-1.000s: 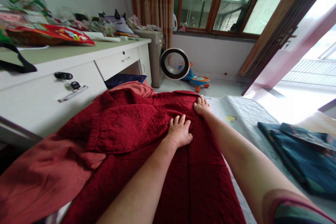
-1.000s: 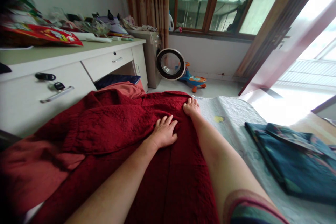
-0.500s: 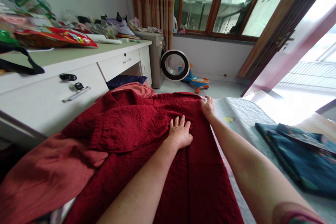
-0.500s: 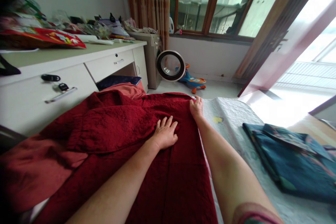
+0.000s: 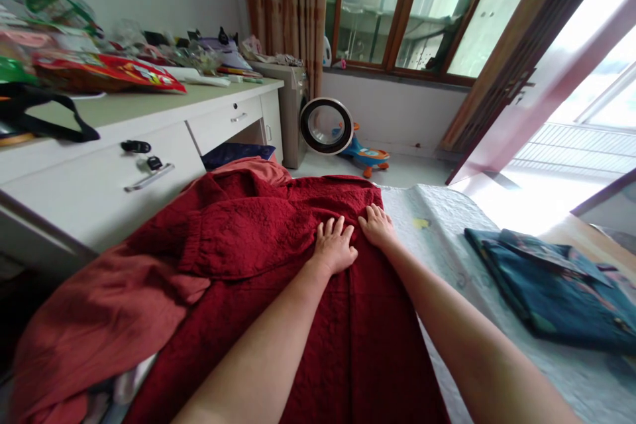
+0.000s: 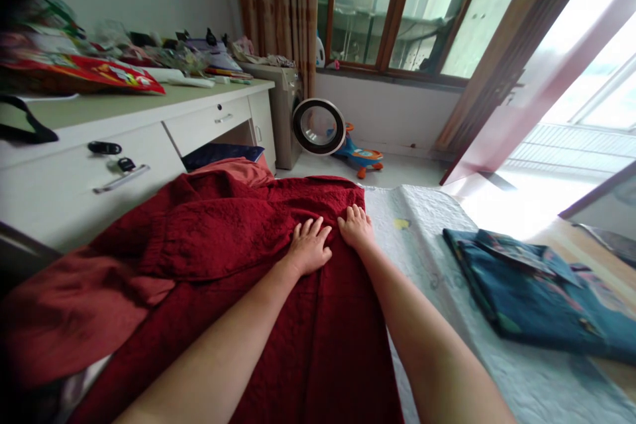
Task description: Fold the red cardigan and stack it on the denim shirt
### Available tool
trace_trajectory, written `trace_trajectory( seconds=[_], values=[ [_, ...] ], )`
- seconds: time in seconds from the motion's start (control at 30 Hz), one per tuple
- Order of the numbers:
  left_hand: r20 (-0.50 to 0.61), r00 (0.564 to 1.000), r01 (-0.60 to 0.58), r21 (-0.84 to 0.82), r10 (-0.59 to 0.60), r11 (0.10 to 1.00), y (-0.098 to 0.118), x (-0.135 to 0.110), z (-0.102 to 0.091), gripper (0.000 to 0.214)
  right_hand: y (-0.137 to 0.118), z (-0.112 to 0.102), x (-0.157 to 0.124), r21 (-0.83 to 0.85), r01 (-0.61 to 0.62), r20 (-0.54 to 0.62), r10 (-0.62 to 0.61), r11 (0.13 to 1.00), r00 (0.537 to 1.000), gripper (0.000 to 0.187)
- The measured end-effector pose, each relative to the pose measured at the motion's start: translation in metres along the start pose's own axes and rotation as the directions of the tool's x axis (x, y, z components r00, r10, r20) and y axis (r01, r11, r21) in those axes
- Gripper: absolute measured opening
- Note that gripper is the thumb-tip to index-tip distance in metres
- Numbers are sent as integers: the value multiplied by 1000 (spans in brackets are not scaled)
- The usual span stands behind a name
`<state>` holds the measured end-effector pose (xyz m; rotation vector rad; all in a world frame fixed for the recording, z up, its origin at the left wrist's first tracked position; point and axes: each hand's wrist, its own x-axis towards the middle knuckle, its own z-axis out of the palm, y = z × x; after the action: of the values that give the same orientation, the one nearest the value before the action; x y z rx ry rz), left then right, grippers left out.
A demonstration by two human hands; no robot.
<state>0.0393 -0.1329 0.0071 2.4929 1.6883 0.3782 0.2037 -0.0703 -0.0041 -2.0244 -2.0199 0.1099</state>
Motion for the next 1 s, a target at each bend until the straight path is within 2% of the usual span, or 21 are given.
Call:
trace_trajectory(
  seconds=[0.13, 0.27, 0.4, 0.53, 0.67, 0.77, 0.87, 1.0],
  values=[
    [-89, 996, -12, 24, 14, 1000, 1, -2, 3, 53, 3, -12, -8, 84, 61, -67, -55, 995, 996, 48],
    [-81, 997, -1, 23, 2, 1000, 2, -1, 3, 51, -1, -18, -50, 108, 153, -113, -141, 982, 984, 49],
    [-92, 996, -6, 37, 9, 999, 3, -1, 4, 50, -12, -26, -113, 66, 202, 9, -203, 977, 979, 51],
    [-107, 994, -4, 55, 10, 998, 2, 1, 7, 51, -25, -45, -177, 28, 251, 152, -252, 968, 956, 53],
    [-147, 989, -7, 86, 20, 996, 5, -1, 5, 45, -40, -57, -224, -8, 223, 167, -218, 975, 961, 61],
    [-174, 983, -45, 97, 61, 994, 11, -9, -3, 41, -47, -58, -241, -26, 215, 118, -211, 976, 970, 62],
    [-175, 980, -82, 106, 99, 991, 14, -24, -10, 42, -48, -58, -245, -29, 214, 92, -210, 976, 973, 61],
    [-144, 985, -73, 120, 90, 990, 2, -56, -16, 48, -47, -59, -243, -27, 218, 77, -216, 975, 973, 60]
  ],
)
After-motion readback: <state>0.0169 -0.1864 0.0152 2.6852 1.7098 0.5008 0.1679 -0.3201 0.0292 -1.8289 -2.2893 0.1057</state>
